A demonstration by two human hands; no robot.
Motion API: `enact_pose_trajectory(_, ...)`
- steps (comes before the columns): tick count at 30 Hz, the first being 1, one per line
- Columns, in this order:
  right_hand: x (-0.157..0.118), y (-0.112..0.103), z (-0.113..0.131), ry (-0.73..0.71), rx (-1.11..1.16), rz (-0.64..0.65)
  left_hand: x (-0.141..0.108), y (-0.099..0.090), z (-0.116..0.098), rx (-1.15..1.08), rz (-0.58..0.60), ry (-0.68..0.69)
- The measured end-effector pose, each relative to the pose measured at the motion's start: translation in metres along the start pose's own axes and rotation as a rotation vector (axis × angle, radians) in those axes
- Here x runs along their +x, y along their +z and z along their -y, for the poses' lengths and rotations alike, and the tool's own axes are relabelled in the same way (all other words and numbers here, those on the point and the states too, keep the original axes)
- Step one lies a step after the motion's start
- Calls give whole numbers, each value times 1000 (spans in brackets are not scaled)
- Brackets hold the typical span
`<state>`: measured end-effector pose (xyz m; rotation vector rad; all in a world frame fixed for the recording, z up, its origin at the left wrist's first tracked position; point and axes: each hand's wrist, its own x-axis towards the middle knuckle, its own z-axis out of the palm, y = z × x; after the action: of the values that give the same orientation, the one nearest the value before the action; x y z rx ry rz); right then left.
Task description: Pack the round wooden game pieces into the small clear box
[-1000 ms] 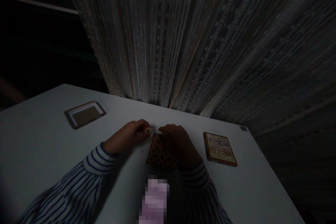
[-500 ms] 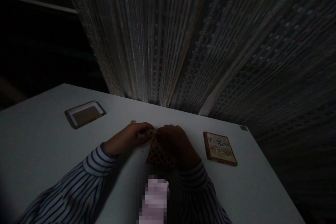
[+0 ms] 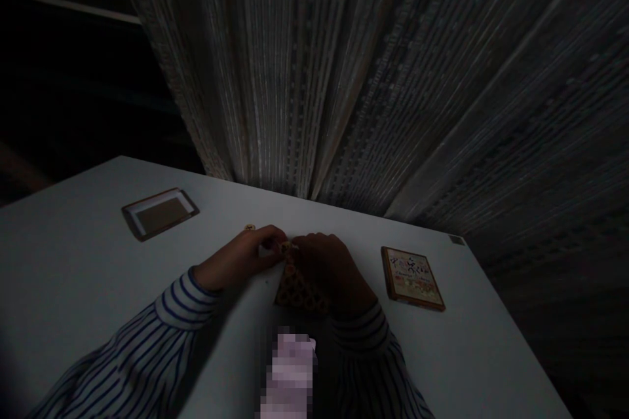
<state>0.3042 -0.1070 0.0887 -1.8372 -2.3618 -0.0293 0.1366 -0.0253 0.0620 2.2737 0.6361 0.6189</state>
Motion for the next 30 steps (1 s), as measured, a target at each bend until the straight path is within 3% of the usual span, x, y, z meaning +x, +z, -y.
enact_pose_trajectory(20,1,0,-4,-47,78,-64,6,1,0,-238,-9,-38)
enact_pose_trajectory(30,-1,0,-5,22,84,-134,7,0,-6,-445,11,-117)
